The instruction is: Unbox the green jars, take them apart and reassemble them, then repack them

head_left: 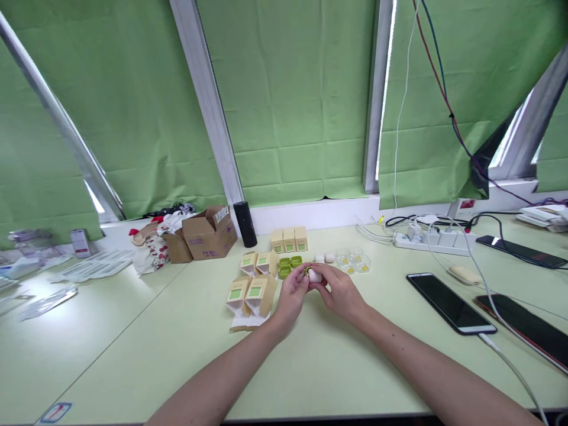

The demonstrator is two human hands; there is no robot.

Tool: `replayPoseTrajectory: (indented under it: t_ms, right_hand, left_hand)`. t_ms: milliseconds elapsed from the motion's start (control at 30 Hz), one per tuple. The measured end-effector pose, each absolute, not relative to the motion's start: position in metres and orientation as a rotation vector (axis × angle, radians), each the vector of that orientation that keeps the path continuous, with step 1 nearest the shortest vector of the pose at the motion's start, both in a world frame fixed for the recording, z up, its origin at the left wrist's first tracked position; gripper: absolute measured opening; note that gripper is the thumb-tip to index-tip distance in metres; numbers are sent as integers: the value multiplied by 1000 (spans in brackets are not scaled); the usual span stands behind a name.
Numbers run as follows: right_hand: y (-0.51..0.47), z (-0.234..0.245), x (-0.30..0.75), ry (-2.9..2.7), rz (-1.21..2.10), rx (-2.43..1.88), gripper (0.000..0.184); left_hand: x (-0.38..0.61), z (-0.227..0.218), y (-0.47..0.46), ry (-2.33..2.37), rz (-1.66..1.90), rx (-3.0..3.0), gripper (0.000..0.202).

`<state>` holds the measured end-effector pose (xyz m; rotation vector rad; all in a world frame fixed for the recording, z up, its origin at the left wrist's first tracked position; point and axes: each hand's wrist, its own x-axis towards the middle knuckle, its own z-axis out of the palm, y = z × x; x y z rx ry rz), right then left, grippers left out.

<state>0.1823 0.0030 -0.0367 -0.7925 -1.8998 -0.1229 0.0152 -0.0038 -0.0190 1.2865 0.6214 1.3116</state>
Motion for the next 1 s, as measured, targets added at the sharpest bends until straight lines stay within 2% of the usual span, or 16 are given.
replayPoseTrajectory:
  t_ms: [267,500,1000]
  right_hand:
    - [1,-36,181,-1893,-96,-804,39]
    - [-2,-34,180,-1859,60,-862,59]
    - [2,-35,183,-1817,86,-868,46]
  left_hand:
    - [15,-21,-2,625,1320,1282,57]
    - [13,-24,2,654,1308,1199,66]
    - [15,-19,1,635,1295,1220,64]
